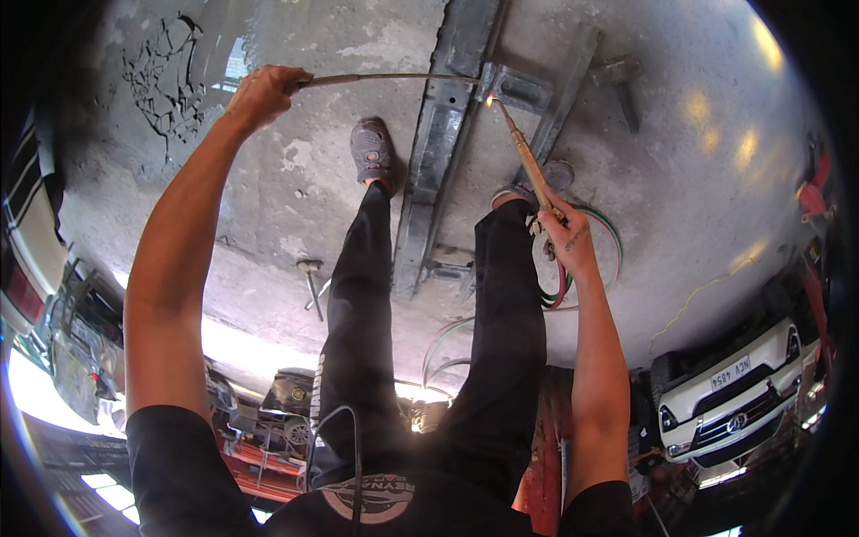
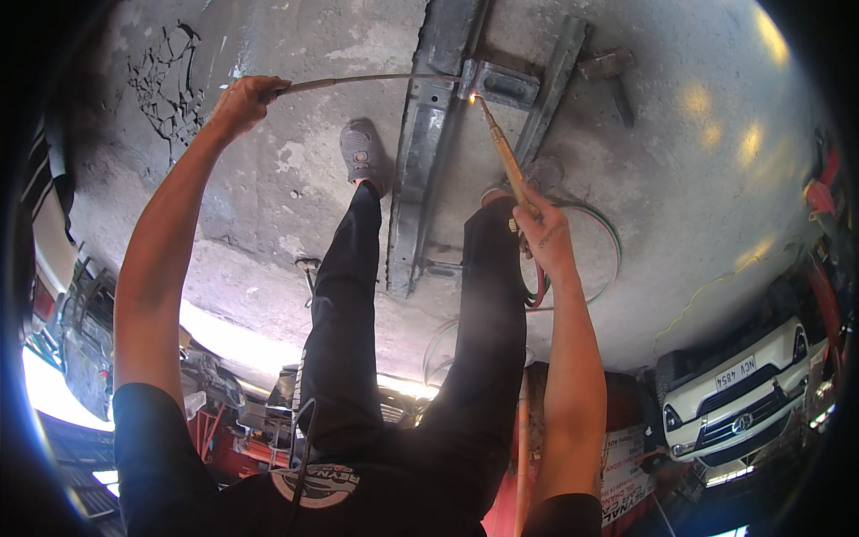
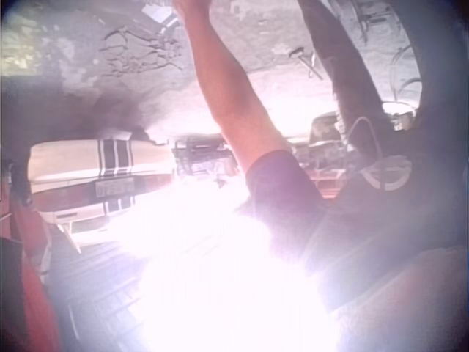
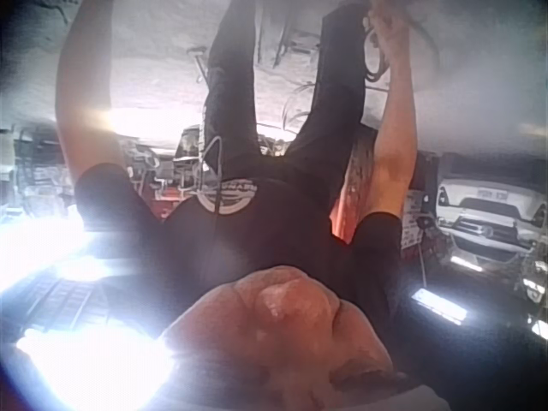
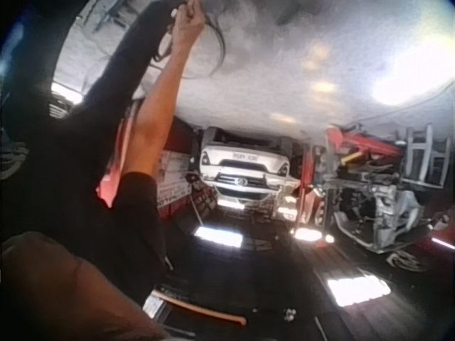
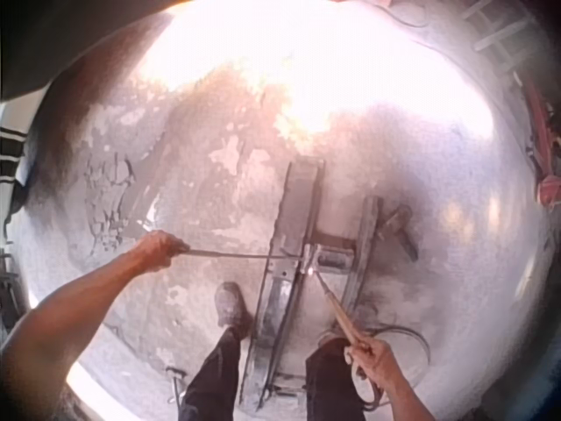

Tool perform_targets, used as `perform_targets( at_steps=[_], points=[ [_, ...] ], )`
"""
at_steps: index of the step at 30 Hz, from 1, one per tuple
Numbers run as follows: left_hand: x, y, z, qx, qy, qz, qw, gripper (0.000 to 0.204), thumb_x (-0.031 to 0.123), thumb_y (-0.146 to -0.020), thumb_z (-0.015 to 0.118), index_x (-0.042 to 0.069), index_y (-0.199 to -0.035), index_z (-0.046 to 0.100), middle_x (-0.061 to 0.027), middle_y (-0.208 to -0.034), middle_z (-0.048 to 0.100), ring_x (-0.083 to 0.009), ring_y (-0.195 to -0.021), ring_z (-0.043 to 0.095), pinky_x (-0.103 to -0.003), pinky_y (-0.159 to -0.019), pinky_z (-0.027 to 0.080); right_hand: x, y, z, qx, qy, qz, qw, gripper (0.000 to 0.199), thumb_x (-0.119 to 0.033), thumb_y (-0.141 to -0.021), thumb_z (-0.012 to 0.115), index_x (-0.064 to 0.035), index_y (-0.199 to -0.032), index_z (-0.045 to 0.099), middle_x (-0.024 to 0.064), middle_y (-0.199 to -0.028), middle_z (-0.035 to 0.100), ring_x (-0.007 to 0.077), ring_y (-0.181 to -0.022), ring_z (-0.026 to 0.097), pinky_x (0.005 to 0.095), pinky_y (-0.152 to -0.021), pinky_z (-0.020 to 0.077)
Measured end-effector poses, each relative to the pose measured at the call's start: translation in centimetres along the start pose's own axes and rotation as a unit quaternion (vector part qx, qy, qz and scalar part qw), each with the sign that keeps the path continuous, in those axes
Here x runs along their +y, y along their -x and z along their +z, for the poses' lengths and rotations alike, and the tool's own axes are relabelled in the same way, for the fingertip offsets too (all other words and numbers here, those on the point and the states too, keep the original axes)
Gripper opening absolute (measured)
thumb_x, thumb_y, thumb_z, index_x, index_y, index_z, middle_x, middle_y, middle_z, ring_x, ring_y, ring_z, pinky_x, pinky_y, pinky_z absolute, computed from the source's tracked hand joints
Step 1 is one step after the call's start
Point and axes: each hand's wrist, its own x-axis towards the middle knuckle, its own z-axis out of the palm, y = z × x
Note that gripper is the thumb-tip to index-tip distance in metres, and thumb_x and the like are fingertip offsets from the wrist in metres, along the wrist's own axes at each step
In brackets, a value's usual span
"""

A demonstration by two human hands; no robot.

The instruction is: The person uses a welding torch to join metal frame pieces on the floor of a workshop. They hold a filler rod in one hand and the torch in the other, applying heat and filler to the seams of the metal structure.

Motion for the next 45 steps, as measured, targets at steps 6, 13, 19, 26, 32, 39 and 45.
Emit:
perform_targets(
  at_steps=[6, 13, 19, 26, 32, 39, 45],
  points=[
    [-0.2, -0.1, 0.2, -0.006, 0.028, -0.007, 1.0, 0.038, -0.001, -0.093, 0.066, 0.014, -0.127, 0.075, -0.0131, -0.111, 0.077, -0.0305, -0.098, 0.075, -0.042, -0.087, 0.058, -0.3, -0.1, 0.3, 0.007, -0.01, 0.0, 1.0, 0.052, -0.018, -0.099, 0.066, -0.0097, -0.15, 0.058, 0.0009, -0.071, 0.062, 0.0096, -0.048, 0.056, 0.0278, -0.044, 0.0469],
    [-0.9, -0.3, 0.4, 0.0, 0.007, 0.003, 1.0, 0.039, -0.001, -0.093, 0.065, 0.015, -0.128, 0.074, -0.0127, -0.114, 0.077, -0.0301, -0.101, 0.074, -0.042, -0.088, 0.058, -0.8, -0.4, 0.2, 0.016, 0.02, -0.015, 1.0, 0.052, -0.018, -0.099, 0.068, -0.0112, -0.15, 0.059, 0.0008, -0.071, 0.062, 0.0091, -0.049, 0.056, 0.0275, -0.045, 0.0475],
    [-0.7, -0.3, 0.4, -0.008, 0.015, -0.016, 1.0, 0.037, 0.002, -0.095, 0.065, 0.015, -0.127, 0.075, -0.0116, -0.112, 0.077, -0.0298, -0.101, 0.074, -0.042, -0.089, 0.058, -1.5, -0.3, 0.1, 0.023, 0.01, 0.001, 1.0, 0.052, -0.018, -0.1, 0.068, -0.0127, -0.15, 0.059, 0.0, -0.072, 0.062, 0.0084, -0.05, 0.056, 0.0273, -0.046, 0.0479],
    [-0.4, -0.2, 0.2, -0.002, 0.009, -0.013, 1.0, 0.035, 0.003, -0.096, 0.064, 0.016, -0.126, 0.076, -0.011, -0.109, 0.079, -0.0289, -0.096, 0.075, -0.042, -0.087, 0.059, -2.3, -0.8, -0.1, 0.03, 0.007, -0.013, 0.999, 0.051, -0.017, -0.1, 0.067, -0.0116, -0.15, 0.059, -0.0001, -0.07, 0.062, 0.0082, -0.049, 0.056, 0.0268, -0.045, 0.0471],
    [0.0, 0.0, -0.2, -0.016, 0.014, -0.026, 0.999, 0.035, 0.003, -0.096, 0.064, 0.016, -0.127, 0.075, -0.0113, -0.113, 0.078, -0.0291, -0.1, 0.075, -0.042, -0.089, 0.059, -2.9, -1.3, 0.0, 0.038, -0.004, -0.024, 0.999, 0.051, -0.017, -0.1, 0.066, -0.0104, -0.15, 0.059, 0.0005, -0.07, 0.062, 0.0079, -0.049, 0.056, 0.0269, -0.045, 0.0463],
    [0.0, -0.2, -0.3, -0.032, 0.019, -0.029, 0.999, 0.037, 0.001, -0.095, 0.064, 0.015, -0.128, 0.075, -0.0117, -0.115, 0.077, -0.0295, -0.102, 0.075, -0.042, -0.09, 0.059, -2.9, -2.1, -0.4, 0.042, 0.008, -0.026, 0.999, 0.052, -0.019, -0.1, 0.067, -0.0109, -0.15, 0.059, 0.0002, -0.07, 0.062, 0.0081, -0.049, 0.056, 0.0274, -0.046, 0.0469],
    [-0.6, -0.3, 0.2, -0.021, 0.018, -0.015, 1.0, 0.038, -0.001, -0.095, 0.064, 0.014, -0.128, 0.074, -0.0115, -0.115, 0.077, -0.0298, -0.103, 0.075, -0.042, -0.091, 0.058, -3.1, -2.4, 0.0, 0.052, -0.013, -0.037, 0.998, 0.052, -0.021, -0.099, 0.065, -0.0074, -0.148, 0.061, -0.0016, -0.068, 0.053, 0.0077, -0.048, 0.051, 0.0286, -0.045, 0.0425]
  ],
)
